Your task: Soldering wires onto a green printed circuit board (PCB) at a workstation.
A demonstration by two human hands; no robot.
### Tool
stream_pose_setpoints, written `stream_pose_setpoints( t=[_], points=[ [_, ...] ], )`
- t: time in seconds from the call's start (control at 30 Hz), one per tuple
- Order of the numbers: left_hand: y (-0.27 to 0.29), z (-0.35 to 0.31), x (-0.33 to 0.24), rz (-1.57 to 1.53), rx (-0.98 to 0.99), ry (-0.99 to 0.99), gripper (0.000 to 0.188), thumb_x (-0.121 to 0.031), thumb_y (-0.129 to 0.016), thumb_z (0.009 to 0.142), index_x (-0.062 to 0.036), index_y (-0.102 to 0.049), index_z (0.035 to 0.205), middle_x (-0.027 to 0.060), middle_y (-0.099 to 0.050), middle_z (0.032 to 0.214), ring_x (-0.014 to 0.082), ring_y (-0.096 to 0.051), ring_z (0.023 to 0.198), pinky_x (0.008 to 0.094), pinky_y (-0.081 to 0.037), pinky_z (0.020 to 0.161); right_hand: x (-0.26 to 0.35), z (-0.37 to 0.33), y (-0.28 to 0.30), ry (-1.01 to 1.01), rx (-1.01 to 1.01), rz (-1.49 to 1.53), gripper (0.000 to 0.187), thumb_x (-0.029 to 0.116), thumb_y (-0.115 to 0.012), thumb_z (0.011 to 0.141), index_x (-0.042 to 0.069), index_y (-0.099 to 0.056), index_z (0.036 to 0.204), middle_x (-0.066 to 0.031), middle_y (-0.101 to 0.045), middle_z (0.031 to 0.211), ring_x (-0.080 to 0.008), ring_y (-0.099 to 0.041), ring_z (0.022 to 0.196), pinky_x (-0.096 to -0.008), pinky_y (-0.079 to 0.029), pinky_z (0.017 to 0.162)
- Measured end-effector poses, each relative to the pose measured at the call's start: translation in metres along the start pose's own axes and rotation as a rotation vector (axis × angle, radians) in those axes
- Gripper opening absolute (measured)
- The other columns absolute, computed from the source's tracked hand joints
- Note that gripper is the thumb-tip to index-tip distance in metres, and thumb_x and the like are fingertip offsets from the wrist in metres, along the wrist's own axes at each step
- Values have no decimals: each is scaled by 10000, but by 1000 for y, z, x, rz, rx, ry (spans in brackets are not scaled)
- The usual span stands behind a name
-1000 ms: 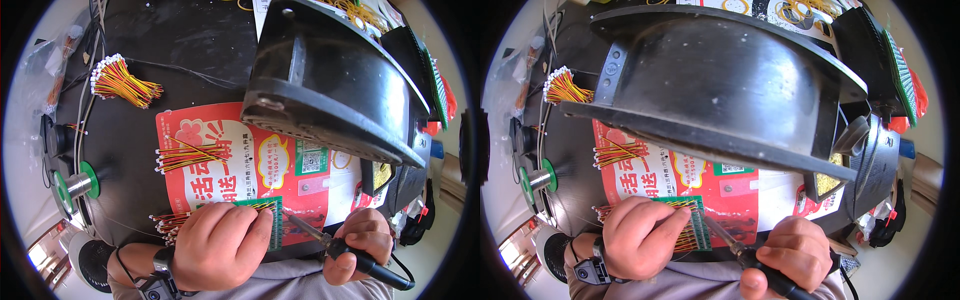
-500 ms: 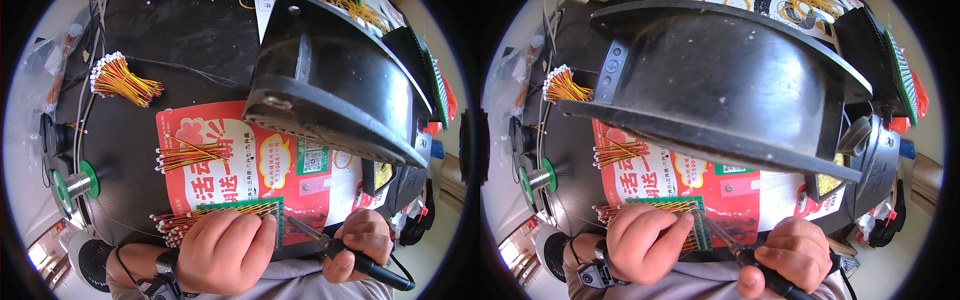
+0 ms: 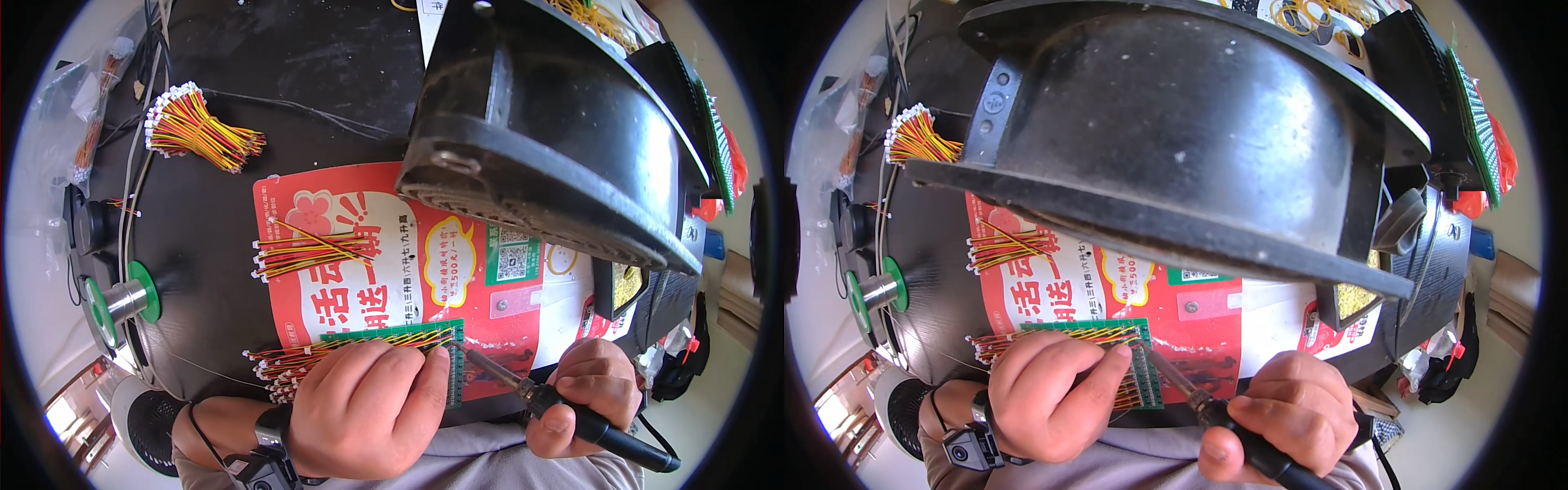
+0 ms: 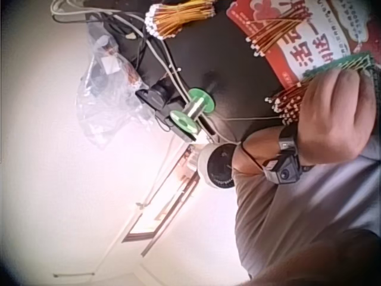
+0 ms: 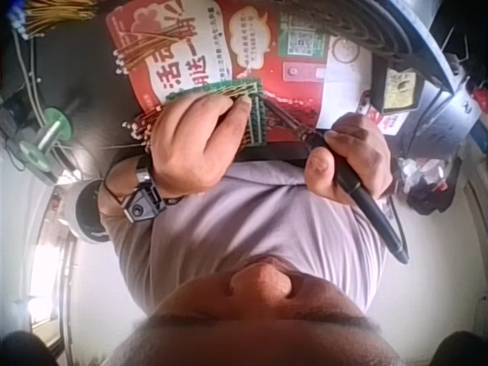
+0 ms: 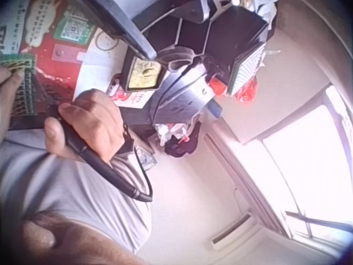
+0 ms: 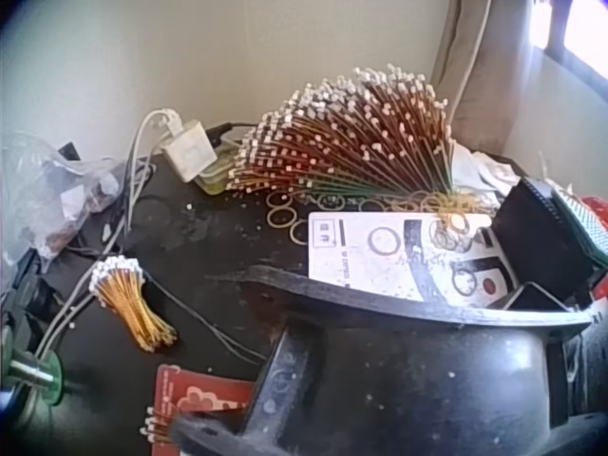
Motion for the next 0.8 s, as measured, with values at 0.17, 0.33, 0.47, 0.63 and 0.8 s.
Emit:
stream_pose_setpoints(
  t=[0.17, 0.33, 0.47, 0.63, 0.8],
  points=[
    [-2, -10, 1, 1, -48, 21, 284, 8, -683, 640, 51, -727, 917, 64, -593, 763, 193, -588, 605, 297, -476, 509, 0, 3, 0, -29, 72, 43, 330, 276, -690, 884, -5, -530, 820, -33, -473, 550, -125, -469, 421, -248, -351, 389],
    [-2, -9, 1, 18, -34, 24, 291, -2, -693, 639, 48, -728, 923, 69, -599, 779, 202, -585, 625, 302, -479, 521, -1, 4, -1, -30, 82, 46, 323, 267, -690, 876, -8, -530, 821, -36, -474, 548, -126, -472, 423, -247, -349, 385],
    [-1, 0, -1, 25, 31, 13, 292, -17, -708, 644, 46, -729, 928, 73, -602, 793, 214, -583, 646, 307, -479, 525, -2, 4, -3, -25, 83, 40, 326, 273, -687, 878, -8, -531, 824, -41, -478, 550, -127, -476, 427, -244, -353, 389],
    [-3, -5, -1, 33, 10, 39, 291, -17, -713, 645, 42, -729, 929, 73, -603, 792, 213, -584, 645, 305, -480, 527, -2, -3, 8, -45, -106, 17, 373, 338, -680, 906, 10, -516, 838, -22, -447, 548, -120, -456, 434, -243, -326, 379],
    [-3, -8, 1, 31, -15, 60, 299, -16, -717, 635, 38, -729, 929, 72, -604, 794, 213, -585, 651, 306, -481, 531, -3, -3, 8, -71, -78, -2, 387, 357, -682, 913, 16, -511, 846, -19, -438, 553, -116, -451, 439, -240, -316, 377]
  ],
)
Point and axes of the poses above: each hand's wrist, its own z-axis towards the middle knuckle, its own y-axis out of the back of the hand, x = y × z, the point moved 9 cm from there along z, towards the middle knuckle
